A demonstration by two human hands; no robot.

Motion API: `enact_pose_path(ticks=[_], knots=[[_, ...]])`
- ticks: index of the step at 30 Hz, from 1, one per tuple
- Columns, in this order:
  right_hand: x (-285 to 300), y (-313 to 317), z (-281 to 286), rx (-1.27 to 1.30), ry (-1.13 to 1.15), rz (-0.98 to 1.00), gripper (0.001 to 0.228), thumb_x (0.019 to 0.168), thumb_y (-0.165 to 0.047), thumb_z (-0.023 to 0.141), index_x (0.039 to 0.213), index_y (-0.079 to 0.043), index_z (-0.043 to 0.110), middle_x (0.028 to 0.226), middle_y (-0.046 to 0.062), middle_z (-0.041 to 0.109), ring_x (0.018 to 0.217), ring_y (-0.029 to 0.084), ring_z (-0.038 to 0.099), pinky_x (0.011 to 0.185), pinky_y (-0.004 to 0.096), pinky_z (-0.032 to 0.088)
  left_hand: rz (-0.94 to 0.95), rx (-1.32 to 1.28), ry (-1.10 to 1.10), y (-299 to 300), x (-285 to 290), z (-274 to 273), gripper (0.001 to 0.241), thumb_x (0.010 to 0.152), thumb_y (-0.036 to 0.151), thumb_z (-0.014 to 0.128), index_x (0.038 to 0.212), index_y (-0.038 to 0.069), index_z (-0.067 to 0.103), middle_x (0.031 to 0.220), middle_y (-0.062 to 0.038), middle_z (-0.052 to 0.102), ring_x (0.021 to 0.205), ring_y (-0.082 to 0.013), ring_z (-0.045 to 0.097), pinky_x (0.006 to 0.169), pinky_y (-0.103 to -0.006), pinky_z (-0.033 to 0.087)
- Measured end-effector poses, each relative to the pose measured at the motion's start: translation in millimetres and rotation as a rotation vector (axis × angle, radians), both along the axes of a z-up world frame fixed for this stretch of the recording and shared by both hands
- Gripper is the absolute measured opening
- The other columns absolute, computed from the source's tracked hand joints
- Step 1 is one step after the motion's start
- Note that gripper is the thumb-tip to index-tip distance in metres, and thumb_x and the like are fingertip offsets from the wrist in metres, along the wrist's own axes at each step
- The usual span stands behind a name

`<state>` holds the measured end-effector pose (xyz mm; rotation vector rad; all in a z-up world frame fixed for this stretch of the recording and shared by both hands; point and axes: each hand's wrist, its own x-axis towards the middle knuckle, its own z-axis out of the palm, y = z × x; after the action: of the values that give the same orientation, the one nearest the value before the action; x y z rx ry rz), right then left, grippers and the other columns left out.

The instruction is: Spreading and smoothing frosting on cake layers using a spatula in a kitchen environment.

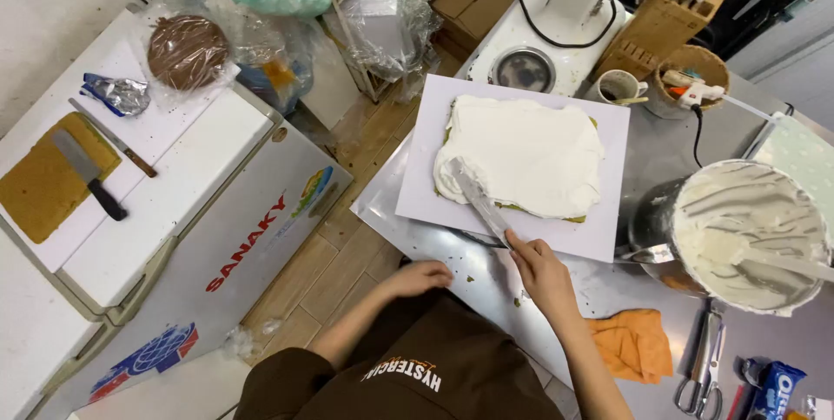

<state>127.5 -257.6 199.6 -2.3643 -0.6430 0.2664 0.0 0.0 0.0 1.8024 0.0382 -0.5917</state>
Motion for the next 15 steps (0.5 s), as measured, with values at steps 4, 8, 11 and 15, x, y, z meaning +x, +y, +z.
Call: enact_pose_path(ticks=[4,8,11,15], knots=[[5,-6,8,-0.152,-0.170,-0.046,0.037,0.096,-0.022,0.066,0.132,-0.029,0.069,0.090,0.007,0.063,0.072,0.028,0.063,0.064,0.042,0.051,0.410,-0.274,0.312,88,-1,-41,0.045,0.097,0.028,0.052,0.131,0.000,0.061,0.116,-0.018,0.076,0.099,-0.0279,0.076,0.084,-0.0416,0.063],[-19,7,20,-0.186,-0.227,-0.162,0.038,0.095,-0.021,0.068,0.132,-0.032,0.069,0.089,0.005,0.065,0.068,0.026,0.063,0.061,0.041,0.050,0.699,-0.359,0.290,107,50,61,0.066,0.101,0.053,0.037,0.142,0.003,0.051,0.114,-0.014,0.073,0.096,-0.0241,0.076,0.081,-0.0375,0.064],[-33,29,18,-0.149,-0.258,-0.170,0.040,0.092,-0.020,0.070,0.130,-0.033,0.070,0.088,0.005,0.066,0.067,0.025,0.063,0.060,0.040,0.051,0.663,-0.350,0.263,106,75,75,0.064,0.102,0.052,0.040,0.145,0.005,0.045,0.108,-0.014,0.072,0.089,-0.0240,0.075,0.076,-0.0363,0.063],[-23,31,-5,-0.208,-0.417,-0.265,0.040,0.094,-0.016,0.068,0.130,-0.033,0.071,0.090,0.004,0.067,0.073,0.025,0.065,0.061,0.039,0.051,0.501,-0.361,0.157,108,84,62,0.052,0.105,0.034,0.049,0.147,0.006,0.041,0.100,-0.017,0.072,0.079,-0.0231,0.074,0.068,-0.0357,0.062]])
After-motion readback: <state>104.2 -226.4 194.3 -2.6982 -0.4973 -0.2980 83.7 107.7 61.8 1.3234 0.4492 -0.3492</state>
